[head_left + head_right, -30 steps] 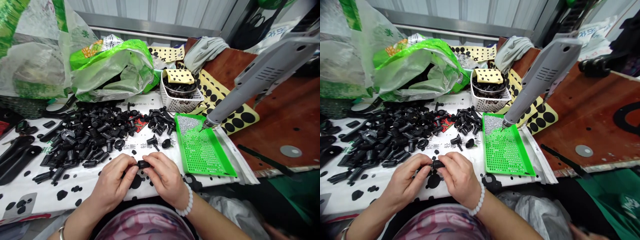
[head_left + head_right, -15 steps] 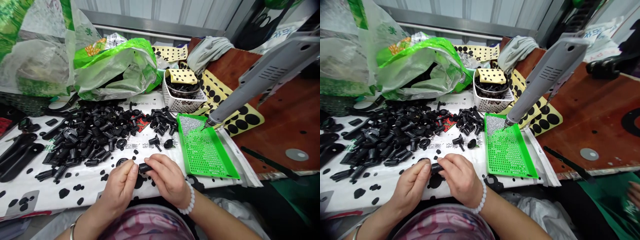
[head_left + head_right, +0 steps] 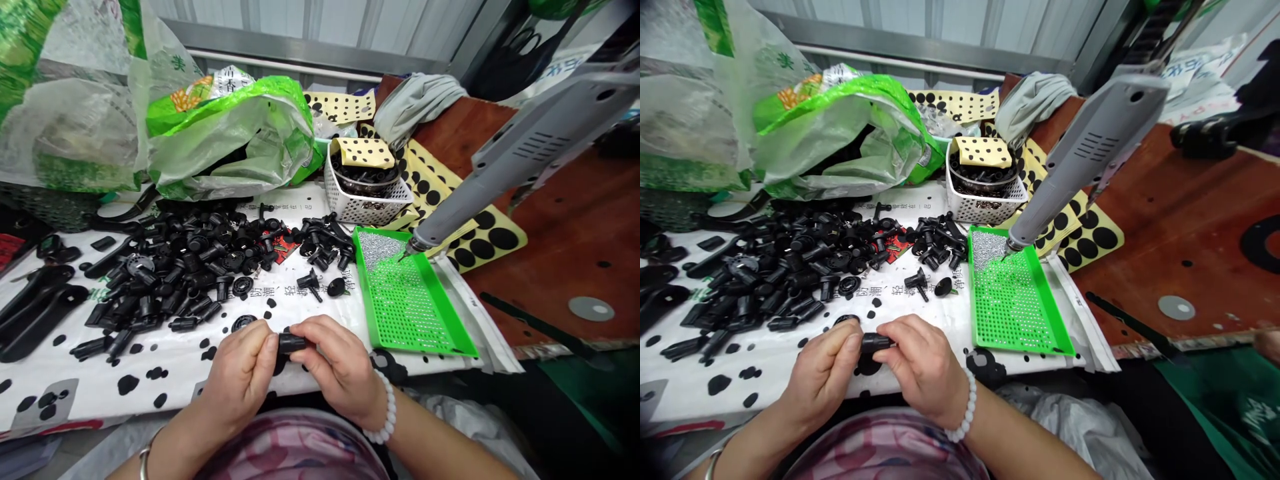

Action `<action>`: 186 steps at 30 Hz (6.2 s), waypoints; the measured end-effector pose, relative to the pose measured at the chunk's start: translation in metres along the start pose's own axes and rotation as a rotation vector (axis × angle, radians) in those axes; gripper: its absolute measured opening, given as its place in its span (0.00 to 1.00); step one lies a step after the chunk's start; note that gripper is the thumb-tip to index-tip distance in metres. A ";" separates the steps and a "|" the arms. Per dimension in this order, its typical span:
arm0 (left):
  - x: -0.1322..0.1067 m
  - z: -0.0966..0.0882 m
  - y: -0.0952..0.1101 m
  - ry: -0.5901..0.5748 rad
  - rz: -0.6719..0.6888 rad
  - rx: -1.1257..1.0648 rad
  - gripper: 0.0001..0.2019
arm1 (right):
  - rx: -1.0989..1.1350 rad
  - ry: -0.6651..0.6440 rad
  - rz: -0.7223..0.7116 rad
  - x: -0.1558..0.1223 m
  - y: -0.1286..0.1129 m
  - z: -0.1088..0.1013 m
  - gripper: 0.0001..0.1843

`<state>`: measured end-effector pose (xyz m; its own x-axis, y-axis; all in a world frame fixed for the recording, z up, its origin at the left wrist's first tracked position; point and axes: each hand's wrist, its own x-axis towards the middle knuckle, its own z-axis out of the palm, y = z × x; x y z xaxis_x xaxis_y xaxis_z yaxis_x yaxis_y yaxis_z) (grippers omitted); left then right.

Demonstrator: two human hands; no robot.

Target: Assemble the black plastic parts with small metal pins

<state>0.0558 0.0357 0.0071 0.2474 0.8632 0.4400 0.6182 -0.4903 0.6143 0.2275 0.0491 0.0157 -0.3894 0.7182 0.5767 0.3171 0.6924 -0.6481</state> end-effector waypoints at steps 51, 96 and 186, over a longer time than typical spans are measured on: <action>0.000 -0.005 -0.009 0.055 -0.238 -0.342 0.10 | 0.293 0.019 0.302 0.045 0.010 -0.046 0.04; -0.007 -0.018 0.003 -0.288 -0.541 -0.694 0.08 | -0.165 -0.410 -0.270 0.030 -0.005 -0.036 0.19; -0.010 -0.010 -0.025 -0.049 -0.617 -1.285 0.10 | 0.271 -0.120 0.102 0.040 -0.021 -0.008 0.08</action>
<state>0.0302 0.0377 -0.0060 0.2332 0.9652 -0.1183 -0.4534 0.2155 0.8648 0.2122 0.0633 0.0563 -0.4722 0.7586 0.4490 0.1241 0.5615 -0.8181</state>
